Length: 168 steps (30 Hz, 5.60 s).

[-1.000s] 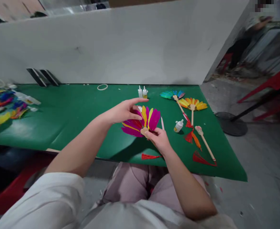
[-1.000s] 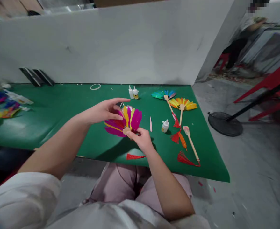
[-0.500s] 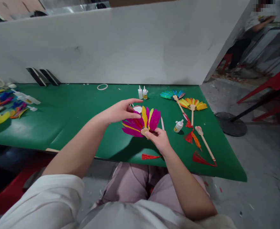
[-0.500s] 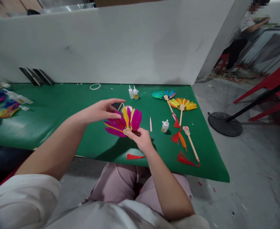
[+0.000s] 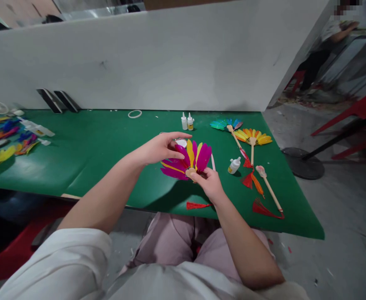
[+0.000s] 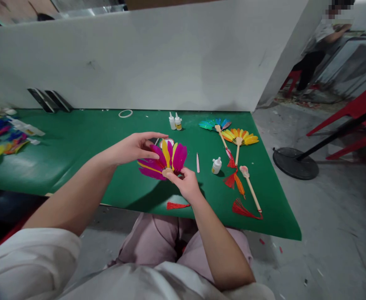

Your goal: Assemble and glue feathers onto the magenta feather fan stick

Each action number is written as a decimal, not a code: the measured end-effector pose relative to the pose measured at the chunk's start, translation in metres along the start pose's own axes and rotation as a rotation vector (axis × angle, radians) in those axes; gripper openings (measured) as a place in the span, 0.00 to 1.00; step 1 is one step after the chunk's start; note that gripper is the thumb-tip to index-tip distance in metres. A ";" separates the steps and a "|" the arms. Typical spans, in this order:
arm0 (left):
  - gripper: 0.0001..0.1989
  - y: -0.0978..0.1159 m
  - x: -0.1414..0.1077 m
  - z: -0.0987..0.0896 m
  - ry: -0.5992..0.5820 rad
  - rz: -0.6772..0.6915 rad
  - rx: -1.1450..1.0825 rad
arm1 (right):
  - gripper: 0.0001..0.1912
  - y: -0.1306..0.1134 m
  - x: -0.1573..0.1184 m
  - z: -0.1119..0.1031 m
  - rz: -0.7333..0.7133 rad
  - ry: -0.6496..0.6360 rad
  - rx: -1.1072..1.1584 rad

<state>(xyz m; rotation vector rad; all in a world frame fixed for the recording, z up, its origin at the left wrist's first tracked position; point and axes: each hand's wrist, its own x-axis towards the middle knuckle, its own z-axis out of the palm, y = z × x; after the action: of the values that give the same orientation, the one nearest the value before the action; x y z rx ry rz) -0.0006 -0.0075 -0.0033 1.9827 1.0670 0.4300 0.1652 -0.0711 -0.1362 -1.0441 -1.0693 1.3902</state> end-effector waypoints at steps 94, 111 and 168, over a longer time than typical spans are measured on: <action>0.25 -0.014 -0.008 0.006 0.392 0.017 -0.386 | 0.17 -0.015 -0.003 0.004 0.181 0.096 0.330; 0.30 -0.077 0.004 0.033 0.320 -0.085 -0.751 | 0.17 0.004 -0.002 0.040 0.256 0.283 0.136; 0.17 -0.124 0.002 0.094 -0.165 -0.088 -0.694 | 0.20 0.017 0.049 0.037 0.337 0.439 0.386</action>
<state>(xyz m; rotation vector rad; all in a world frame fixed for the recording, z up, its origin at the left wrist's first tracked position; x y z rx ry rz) -0.0066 -0.0156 -0.1588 1.3246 0.7582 0.4967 0.1222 -0.0259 -0.1462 -1.1977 -0.2966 1.4632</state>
